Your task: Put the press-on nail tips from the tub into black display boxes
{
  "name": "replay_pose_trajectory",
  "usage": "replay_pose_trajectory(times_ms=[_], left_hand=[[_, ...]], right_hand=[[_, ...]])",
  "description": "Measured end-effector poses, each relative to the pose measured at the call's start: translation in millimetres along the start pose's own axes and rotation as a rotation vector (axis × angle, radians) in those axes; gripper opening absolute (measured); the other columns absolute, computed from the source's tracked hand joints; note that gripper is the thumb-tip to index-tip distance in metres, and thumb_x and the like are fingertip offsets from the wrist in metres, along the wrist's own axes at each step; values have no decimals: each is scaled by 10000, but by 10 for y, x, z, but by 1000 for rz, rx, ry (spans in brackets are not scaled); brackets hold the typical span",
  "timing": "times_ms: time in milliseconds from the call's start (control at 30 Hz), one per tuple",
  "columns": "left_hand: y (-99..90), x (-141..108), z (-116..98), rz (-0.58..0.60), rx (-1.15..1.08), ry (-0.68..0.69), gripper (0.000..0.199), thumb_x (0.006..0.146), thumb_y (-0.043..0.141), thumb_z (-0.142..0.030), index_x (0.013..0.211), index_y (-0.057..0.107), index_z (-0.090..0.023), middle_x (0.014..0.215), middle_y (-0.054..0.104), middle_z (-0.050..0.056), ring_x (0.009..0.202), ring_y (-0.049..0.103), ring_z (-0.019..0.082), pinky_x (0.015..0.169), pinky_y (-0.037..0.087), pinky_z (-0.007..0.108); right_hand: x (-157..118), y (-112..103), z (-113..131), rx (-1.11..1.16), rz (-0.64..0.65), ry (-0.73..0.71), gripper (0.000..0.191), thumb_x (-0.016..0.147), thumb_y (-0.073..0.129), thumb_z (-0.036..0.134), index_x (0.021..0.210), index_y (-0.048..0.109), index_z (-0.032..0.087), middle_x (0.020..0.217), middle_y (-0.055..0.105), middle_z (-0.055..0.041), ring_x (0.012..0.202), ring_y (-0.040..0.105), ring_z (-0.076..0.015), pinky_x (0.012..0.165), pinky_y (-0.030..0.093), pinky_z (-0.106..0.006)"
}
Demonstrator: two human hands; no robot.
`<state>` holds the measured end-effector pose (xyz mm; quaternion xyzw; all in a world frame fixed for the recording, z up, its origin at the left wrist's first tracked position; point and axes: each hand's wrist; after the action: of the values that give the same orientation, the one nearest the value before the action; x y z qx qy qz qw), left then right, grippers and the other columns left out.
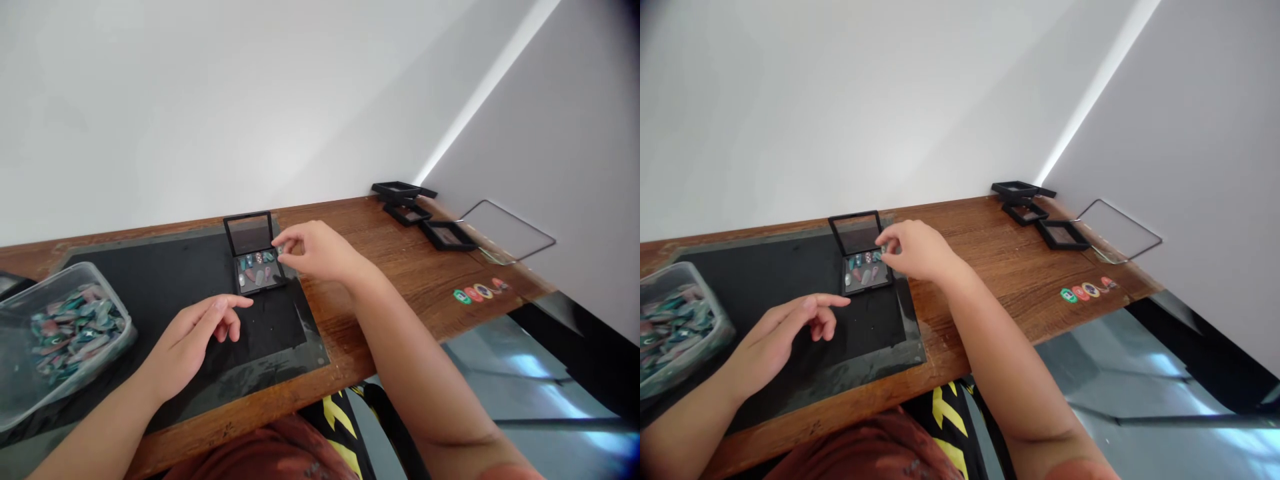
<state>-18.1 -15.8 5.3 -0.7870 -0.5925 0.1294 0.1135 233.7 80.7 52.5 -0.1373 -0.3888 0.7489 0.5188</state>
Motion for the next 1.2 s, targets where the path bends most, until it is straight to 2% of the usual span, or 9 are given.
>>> replay_pose_trajectory(times_ms=[67, 167, 300, 500, 700, 900, 1067, 1200], left_hand=[[-10, -2, -2, -8, 31, 2, 507, 1021, 436, -586, 1140, 761, -215, 751, 666, 31, 723, 564, 180, 721, 475, 301], [-25, -1, -2, -6, 91, 10, 498, 1020, 438, -588, 1140, 761, -228, 756, 666, 23, 726, 571, 179, 721, 477, 291], [-29, 5, 3, -5, 136, 10, 487, 1010, 460, -587, 1159, 763, -236, 758, 667, 24, 722, 573, 186, 708, 480, 286], [-48, 23, 57, 42, 242, -28, 532, 1024, 408, -614, 1241, 716, -238, 811, 669, 19, 758, 568, 188, 725, 464, 300], [-70, -42, 78, 83, 288, 66, 528, 1067, 304, -568, 1223, 715, -276, 852, 684, 2, 813, 600, 176, 797, 465, 297], [-44, -85, 17, 149, 362, 104, 532, 1065, 308, -564, 1197, 741, -285, 897, 707, 7, 859, 637, 181, 850, 477, 291], [-17, -93, -12, 115, 303, 99, 574, 1062, 263, -577, 1190, 738, -283, 857, 698, 10, 848, 629, 193, 831, 476, 307], [11, -103, -16, 94, 277, 88, 580, 1056, 268, -588, 1162, 749, -281, 853, 691, 15, 850, 613, 203, 842, 460, 321]], right_hand=[[31, -11, -43, -79, 128, 67, 255, 780, 749, 152, 1027, 810, 165, 822, 765, -25, 672, 602, -117, 657, 428, -269], [66, 32, -57, -94, 285, 85, 252, 788, 764, 169, 1035, 819, 165, 736, 717, -2, 613, 561, -98, 623, 402, -260], [97, 68, -85, -76, 321, 124, 254, 796, 783, 186, 1044, 824, 154, 644, 633, 27, 555, 499, -83, 588, 365, -254], [139, 96, -156, -42, 366, 149, 326, 812, 808, 227, 1132, 810, 169, 669, 624, 35, 576, 489, -79, 600, 356, -246], [135, 106, -146, -62, 365, 194, 349, 802, 822, 243, 1149, 810, 206, 712, 662, 24, 587, 504, -86, 600, 364, -248], [113, 87, -120, -94, 324, 191, 438, 765, 853, 255, 1193, 774, 200, 784, 711, 12, 652, 572, -100, 629, 391, -243], [82, 31, -73, -166, 227, 230, 306, 747, 869, 316, 1013, 789, 190, 784, 701, 11, 638, 560, -96, 600, 366, -251], [78, 37, -76, -201, 214, 224, 225, 740, 870, 324, 909, 793, 197, 786, 696, 14, 643, 553, -89, 599, 363, -245]])
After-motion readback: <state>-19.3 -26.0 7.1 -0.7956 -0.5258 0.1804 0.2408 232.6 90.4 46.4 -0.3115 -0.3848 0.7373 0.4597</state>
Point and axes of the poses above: each hand's wrist, its own x-axis towards the middle knuckle, its own y-axis out of the palm, z = x × y
